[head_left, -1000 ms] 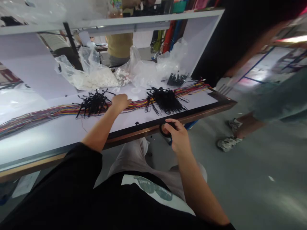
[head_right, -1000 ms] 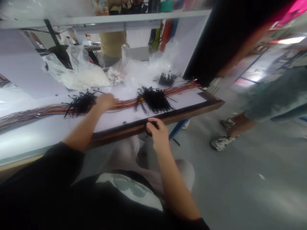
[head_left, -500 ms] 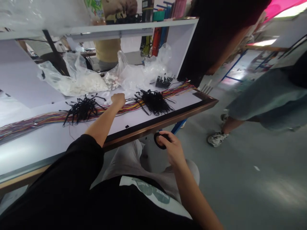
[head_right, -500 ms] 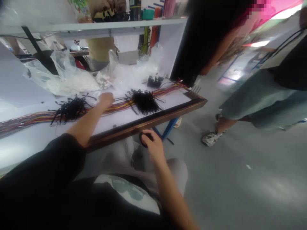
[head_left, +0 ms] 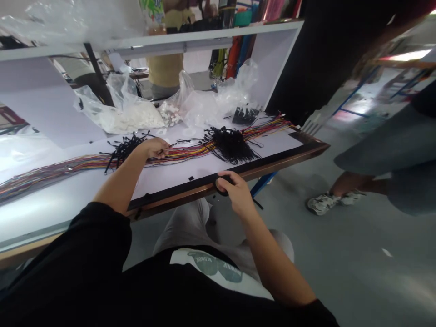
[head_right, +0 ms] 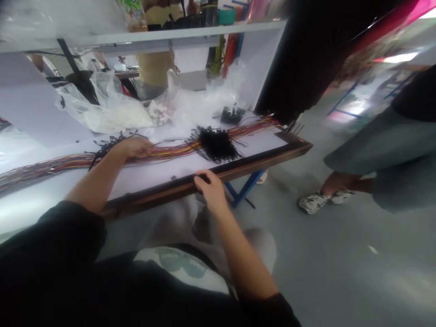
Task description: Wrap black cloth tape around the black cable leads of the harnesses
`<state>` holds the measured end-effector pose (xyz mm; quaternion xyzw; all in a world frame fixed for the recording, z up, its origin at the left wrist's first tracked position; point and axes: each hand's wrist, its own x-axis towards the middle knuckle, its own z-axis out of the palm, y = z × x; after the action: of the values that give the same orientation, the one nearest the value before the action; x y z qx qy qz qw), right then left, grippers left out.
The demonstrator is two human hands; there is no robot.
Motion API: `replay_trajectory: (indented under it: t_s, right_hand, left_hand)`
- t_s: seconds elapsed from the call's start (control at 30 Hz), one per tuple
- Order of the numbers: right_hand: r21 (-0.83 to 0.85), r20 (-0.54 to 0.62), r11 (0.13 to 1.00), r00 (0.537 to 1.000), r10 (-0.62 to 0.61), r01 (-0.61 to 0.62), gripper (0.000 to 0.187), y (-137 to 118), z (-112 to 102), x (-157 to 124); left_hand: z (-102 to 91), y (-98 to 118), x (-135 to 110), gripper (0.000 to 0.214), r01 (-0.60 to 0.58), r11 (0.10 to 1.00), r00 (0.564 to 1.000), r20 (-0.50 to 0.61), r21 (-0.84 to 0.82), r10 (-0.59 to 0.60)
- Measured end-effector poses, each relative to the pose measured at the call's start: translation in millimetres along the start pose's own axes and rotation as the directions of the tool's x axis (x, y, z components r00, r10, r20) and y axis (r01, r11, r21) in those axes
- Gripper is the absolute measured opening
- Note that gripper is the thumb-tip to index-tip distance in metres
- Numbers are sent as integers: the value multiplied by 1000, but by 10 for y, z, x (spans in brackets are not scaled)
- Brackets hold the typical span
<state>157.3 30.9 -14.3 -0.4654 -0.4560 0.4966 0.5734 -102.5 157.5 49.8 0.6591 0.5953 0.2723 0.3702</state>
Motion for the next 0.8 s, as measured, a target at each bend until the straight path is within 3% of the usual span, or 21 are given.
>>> replay_trajectory:
  t_s: [0.1,0.23,0.37,0.5,0.6,0.73,0.8]
  right_hand:
    - [27,23,998,998,-63,63,19,-29,144,154]
    - [42,39,990,990,-133,131,21,-141,306,237]
    - [14,52,991,990,-133,133,16,-256,354,137]
    - [-28,147,995,985,-94,99,15,-318,327,-17]
    - [-79,234,993,970,-66,86,15,-329,283,-94]
    - [-130,149,985,984,-92,112,19,-281,160,-184]
    - [-138,166,984,982,-87,111,32,-234,79,-254]
  left_hand:
    - [148,39,-303,19,103,994,990,100,-18,-101]
    - [513,115,-864,10,107,961,968,249,-255,-42]
    - [787,137,-1277,8,141,889,952,307,-435,-1]
    - [918,213,-1402,16,226,762,921,388,-607,36]
    - [1028,284,-1424,16,237,647,931,360,-724,62]
    - [1176,310,-1454,18,267,531,939,341,-804,46]
    - [1228,300,-1451,20,195,521,966,254,-831,43]
